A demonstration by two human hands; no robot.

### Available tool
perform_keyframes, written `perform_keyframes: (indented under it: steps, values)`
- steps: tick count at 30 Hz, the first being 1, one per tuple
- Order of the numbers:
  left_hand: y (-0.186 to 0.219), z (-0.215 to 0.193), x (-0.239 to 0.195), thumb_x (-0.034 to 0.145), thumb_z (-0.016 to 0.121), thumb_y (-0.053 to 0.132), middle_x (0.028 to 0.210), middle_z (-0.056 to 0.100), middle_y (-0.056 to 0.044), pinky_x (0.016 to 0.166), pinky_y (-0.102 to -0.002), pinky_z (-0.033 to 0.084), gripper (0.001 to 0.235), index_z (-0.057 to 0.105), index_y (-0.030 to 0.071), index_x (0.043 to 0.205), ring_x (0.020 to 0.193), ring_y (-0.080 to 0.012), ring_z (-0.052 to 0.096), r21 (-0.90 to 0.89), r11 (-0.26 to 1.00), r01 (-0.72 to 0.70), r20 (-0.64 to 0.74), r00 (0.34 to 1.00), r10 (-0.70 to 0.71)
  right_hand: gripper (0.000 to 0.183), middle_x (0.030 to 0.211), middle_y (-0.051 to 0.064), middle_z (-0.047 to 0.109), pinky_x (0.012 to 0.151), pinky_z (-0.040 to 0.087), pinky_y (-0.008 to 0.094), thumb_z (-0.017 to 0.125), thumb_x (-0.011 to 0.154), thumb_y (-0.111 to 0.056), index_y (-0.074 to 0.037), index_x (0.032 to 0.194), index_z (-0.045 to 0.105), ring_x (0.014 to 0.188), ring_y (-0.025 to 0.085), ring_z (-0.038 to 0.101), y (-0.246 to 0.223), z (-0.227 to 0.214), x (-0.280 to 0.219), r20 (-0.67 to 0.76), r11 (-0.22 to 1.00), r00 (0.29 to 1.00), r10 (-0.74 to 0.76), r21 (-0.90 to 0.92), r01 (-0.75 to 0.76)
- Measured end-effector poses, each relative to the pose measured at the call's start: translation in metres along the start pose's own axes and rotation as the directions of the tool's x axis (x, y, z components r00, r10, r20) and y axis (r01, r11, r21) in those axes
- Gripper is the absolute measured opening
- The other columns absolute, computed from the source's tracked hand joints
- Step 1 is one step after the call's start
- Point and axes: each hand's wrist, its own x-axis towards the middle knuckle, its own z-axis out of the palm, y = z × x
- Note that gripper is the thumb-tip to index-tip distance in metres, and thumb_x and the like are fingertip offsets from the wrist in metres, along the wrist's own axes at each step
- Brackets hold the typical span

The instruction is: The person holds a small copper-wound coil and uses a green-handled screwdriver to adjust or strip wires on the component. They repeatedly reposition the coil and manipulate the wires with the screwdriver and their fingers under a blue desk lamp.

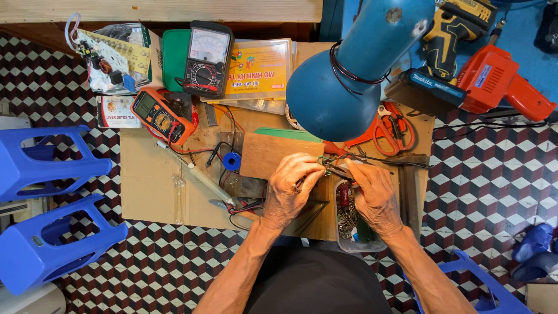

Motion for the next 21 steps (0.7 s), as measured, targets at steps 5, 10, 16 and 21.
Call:
perform_keyframes:
  steps: [5, 10, 16, 21]
  values:
    - [-0.0029, 0.001, 0.0008, 0.088, 0.078, 0.005, 0.107, 0.073, -0.011, 0.095, -0.039, 0.056, 0.014, 0.073, 0.004, 0.1, 0.108, -0.0294, 0.07, 0.004, 1.0, 0.0, 0.003, 1.0, 0.0, 0.075, 0.119, 0.012, 0.063, 0.099, 0.048, 0.046, 0.058, 0.071, 0.014, -0.008, 0.142, 0.057, 0.111, 0.033, 0.062, 0.0041, 0.0032, 0.0015, -0.011, 0.998, 0.999, -0.042, -0.037, 0.041]
    - [-0.0048, 0.0007, 0.0012, 0.088, 0.078, 0.004, 0.107, 0.073, -0.011, 0.096, -0.039, 0.056, 0.014, 0.073, 0.004, 0.1, 0.109, -0.0291, 0.07, 0.003, 1.0, -0.003, 0.013, 1.0, 0.003, 0.072, 0.118, 0.012, 0.061, 0.1, 0.048, 0.047, 0.059, 0.073, 0.014, -0.007, 0.142, 0.058, 0.111, 0.034, 0.061, 0.0038, 0.0032, 0.0037, -0.025, 0.997, 0.998, -0.064, -0.043, 0.063]
    - [-0.0057, 0.001, 0.0017, 0.088, 0.078, 0.004, 0.107, 0.073, -0.011, 0.096, -0.039, 0.056, 0.014, 0.072, 0.003, 0.1, 0.109, -0.0288, 0.07, -0.015, 1.0, -0.002, 0.015, 1.0, 0.002, 0.074, 0.118, 0.013, 0.061, 0.1, 0.048, 0.047, 0.057, 0.069, 0.015, -0.006, 0.14, 0.058, 0.112, 0.034, 0.061, 0.0023, 0.0035, 0.0047, -0.03, 0.996, 0.997, -0.077, -0.051, 0.076]
    - [-0.006, 0.0019, 0.001, 0.089, 0.078, 0.005, 0.106, 0.074, -0.01, 0.096, -0.037, 0.057, 0.013, 0.073, 0.003, 0.101, 0.108, -0.0269, 0.07, -0.012, 1.0, 0.002, 0.024, 1.0, -0.001, 0.077, 0.115, 0.011, 0.061, 0.101, 0.048, 0.046, 0.056, 0.069, 0.016, -0.008, 0.142, 0.058, 0.111, 0.032, 0.061, 0.0057, 0.0049, 0.0006, -0.01, 0.995, 0.997, -0.076, -0.069, 0.075]
